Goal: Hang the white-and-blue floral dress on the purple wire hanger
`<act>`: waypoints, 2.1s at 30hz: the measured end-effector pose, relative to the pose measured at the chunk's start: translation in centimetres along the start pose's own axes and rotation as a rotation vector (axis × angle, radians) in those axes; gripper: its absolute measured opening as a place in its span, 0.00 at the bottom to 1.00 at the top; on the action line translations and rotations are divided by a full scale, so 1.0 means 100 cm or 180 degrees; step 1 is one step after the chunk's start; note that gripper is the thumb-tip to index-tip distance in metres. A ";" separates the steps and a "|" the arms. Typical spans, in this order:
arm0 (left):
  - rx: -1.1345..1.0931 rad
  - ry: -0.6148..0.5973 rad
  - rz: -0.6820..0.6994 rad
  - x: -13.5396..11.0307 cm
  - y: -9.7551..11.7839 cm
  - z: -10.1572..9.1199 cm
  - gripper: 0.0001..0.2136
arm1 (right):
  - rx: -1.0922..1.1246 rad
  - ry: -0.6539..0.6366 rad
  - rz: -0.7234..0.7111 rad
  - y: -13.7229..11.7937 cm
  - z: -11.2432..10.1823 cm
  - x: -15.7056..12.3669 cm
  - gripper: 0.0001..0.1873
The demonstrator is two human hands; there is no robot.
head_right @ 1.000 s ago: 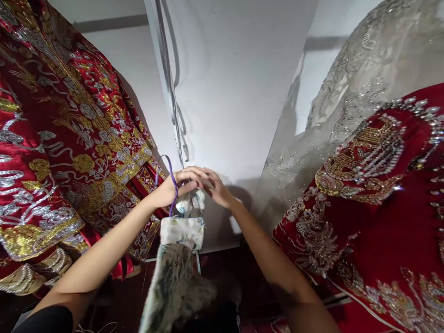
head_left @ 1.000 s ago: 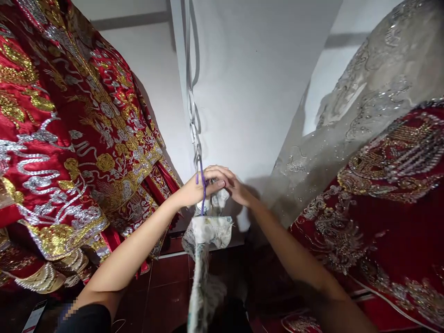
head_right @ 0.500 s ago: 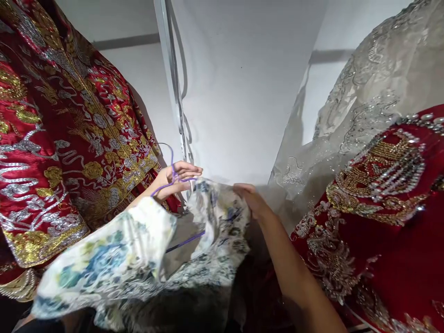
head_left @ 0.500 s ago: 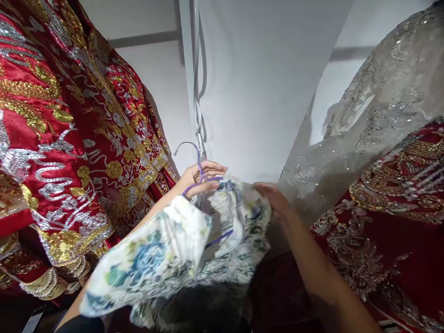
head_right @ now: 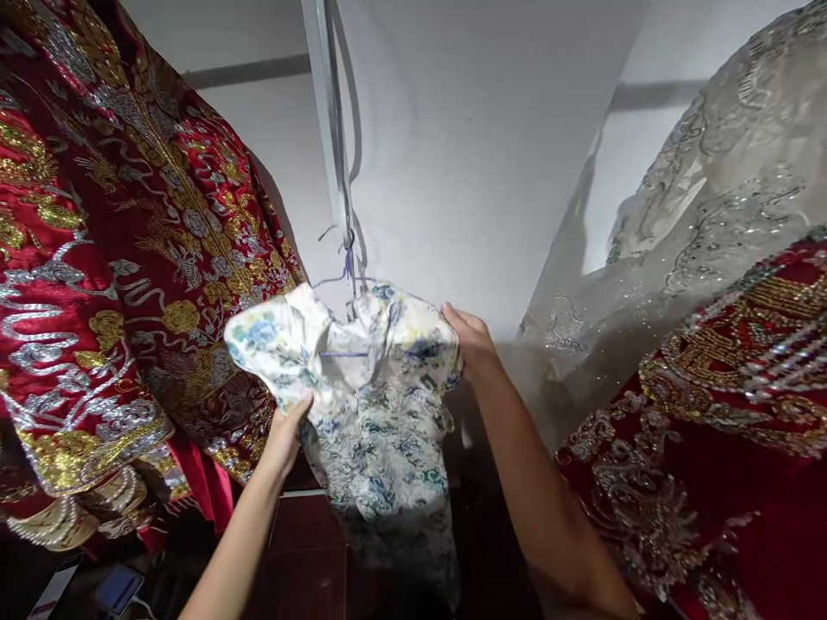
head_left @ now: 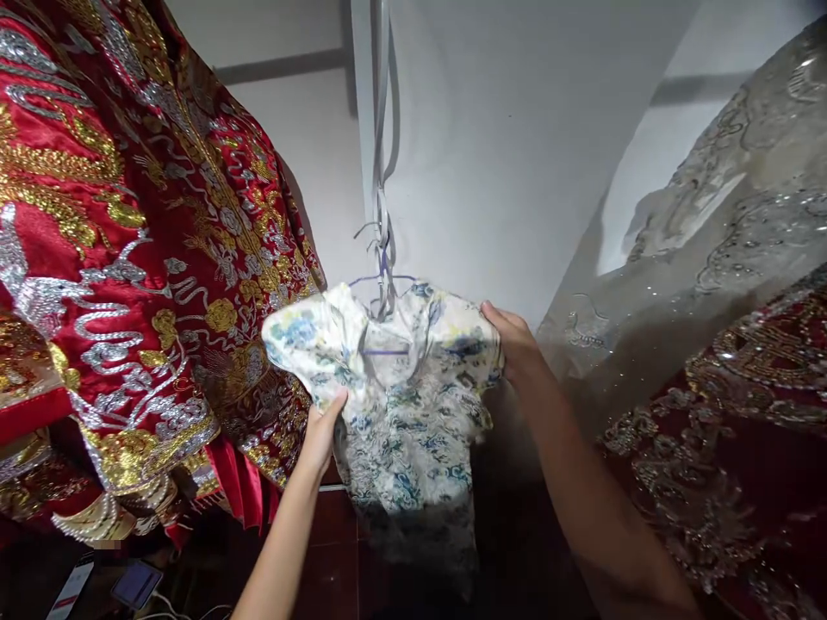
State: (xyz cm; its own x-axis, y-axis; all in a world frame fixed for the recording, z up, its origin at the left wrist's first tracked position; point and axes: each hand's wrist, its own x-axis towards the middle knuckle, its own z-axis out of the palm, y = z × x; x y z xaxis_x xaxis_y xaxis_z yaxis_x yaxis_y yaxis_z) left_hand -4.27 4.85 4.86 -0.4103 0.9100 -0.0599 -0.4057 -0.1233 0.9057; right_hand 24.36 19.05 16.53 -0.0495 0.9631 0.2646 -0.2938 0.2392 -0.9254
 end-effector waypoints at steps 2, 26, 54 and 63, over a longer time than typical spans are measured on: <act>-0.0044 0.0178 -0.0042 -0.008 -0.015 -0.010 0.18 | -0.0007 0.0006 0.0290 0.013 -0.010 -0.010 0.17; -0.0701 -0.0250 -0.0919 -0.048 -0.024 -0.013 0.19 | -0.0616 -0.1266 0.0910 0.171 0.086 -0.180 0.15; 0.2039 -0.0497 0.1226 -0.057 -0.096 0.020 0.02 | -0.0735 -0.1267 0.1313 0.150 0.059 -0.170 0.21; 0.2453 -0.1035 0.1611 -0.041 -0.100 0.030 0.09 | -0.0342 -0.0563 0.0040 0.023 0.090 -0.056 0.18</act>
State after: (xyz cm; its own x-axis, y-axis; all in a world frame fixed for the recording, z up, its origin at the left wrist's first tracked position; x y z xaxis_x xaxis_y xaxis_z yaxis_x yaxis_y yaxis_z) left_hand 3.93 3.52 -2.70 -0.0968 0.8998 0.4254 0.4488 -0.3420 0.8256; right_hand 15.38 13.10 15.38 -0.2221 0.9317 0.2875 -0.1892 0.2481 -0.9501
